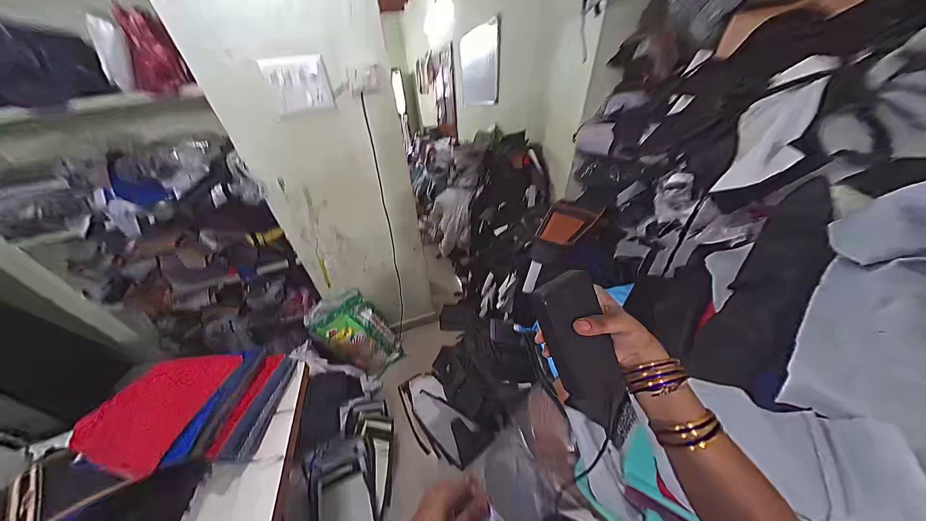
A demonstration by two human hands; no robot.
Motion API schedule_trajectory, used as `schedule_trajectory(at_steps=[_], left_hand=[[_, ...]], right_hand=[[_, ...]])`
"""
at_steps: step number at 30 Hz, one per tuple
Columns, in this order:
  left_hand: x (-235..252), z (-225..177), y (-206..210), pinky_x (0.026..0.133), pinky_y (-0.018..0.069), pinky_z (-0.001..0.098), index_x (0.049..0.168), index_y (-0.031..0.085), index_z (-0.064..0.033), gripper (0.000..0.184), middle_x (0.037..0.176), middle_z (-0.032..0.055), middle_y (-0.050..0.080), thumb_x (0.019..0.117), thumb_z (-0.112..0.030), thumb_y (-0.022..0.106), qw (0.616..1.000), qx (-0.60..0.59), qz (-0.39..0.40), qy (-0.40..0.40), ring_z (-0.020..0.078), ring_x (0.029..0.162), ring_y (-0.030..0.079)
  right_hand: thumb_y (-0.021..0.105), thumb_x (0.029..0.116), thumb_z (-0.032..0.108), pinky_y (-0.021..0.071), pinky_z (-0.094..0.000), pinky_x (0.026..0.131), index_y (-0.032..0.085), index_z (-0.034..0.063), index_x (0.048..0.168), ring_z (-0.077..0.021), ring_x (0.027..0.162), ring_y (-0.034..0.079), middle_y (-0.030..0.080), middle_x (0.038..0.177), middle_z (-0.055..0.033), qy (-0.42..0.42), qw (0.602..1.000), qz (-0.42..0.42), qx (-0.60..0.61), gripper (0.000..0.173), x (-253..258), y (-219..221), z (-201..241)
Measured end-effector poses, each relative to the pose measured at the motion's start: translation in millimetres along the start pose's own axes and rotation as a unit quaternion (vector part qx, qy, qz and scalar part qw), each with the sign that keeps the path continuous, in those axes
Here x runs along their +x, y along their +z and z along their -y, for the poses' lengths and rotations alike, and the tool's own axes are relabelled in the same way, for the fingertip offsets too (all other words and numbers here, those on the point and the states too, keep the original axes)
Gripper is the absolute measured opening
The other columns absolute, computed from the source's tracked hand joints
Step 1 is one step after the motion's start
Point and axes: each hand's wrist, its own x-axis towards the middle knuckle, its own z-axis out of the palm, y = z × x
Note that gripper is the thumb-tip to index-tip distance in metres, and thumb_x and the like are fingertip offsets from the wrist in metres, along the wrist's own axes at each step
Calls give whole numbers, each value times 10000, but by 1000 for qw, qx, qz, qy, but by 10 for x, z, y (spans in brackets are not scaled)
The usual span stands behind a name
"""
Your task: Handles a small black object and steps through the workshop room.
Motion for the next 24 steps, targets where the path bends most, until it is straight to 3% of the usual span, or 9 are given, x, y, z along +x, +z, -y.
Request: schedule_trajectory(at_steps=[5,8,10,12,13,15,17,21,24], left_hand=[[720,316,-418,865,525,623,1100,698,56,288,969,245,732,1040,-186,553,985,139,93,30,416,938,721],[892,375,-514,784,520,658,1099,698,49,290,885,276,716,1031,-194,554,978,182,82,60,485,874,713],[1057,473,-642,767,523,652,1068,700,65,299,837,275,706,1023,-201,572,982,148,94,72,478,829,710],[1258,608,-797,750,517,601,1019,710,69,279,803,239,697,1004,-185,595,986,91,117,78,406,773,694],[1353,657,-885,757,512,558,1008,719,71,267,803,221,699,996,-172,609,987,70,128,74,358,761,681],[1532,709,-1066,797,510,486,1019,726,78,243,838,195,718,990,-138,618,987,34,141,64,283,781,677],[1697,750,-1199,778,517,412,1002,730,71,233,823,155,715,987,-129,613,988,3,137,69,204,754,658],[1933,810,-1420,872,519,503,1038,747,67,269,902,201,742,1008,-158,604,992,6,117,37,291,854,708],[1965,898,-1554,796,521,393,1014,742,62,258,859,147,731,1000,-153,600,996,-81,42,8,178,784,670]], right_hand=[[870,718,445,592,-176,759,698,280,1063,54,851,692,742,943,189,178,955,164,-171,420,55,66,-547],[818,799,385,565,-139,807,636,102,1168,77,901,672,725,974,136,222,911,276,-212,500,157,177,-802],[777,813,321,527,-192,734,632,-17,1172,3,812,646,696,890,5,210,875,303,-314,514,251,297,-866],[778,825,230,493,-417,638,627,-58,1142,-232,697,643,651,765,-136,202,814,328,-434,454,420,463,-880],[781,851,175,498,-527,664,618,-62,1169,-348,720,658,648,772,-194,220,769,344,-491,430,538,579,-893],[731,876,82,498,-598,695,601,-47,1155,-446,789,665,641,813,-236,250,675,373,-585,334,772,824,-1047],[671,892,-8,503,-599,683,602,-77,1103,-470,834,667,646,865,-260,263,613,414,-620,232,965,997,-1342],[689,898,15,513,-597,628,648,-99,1011,-460,797,672,650,843,-263,206,590,539,-564,166,1281,1071,-1881],[719,854,13,507,-611,657,633,-107,1014,-472,836,671,653,867,-277,230,582,585,-517,217,1619,1107,-2043]])
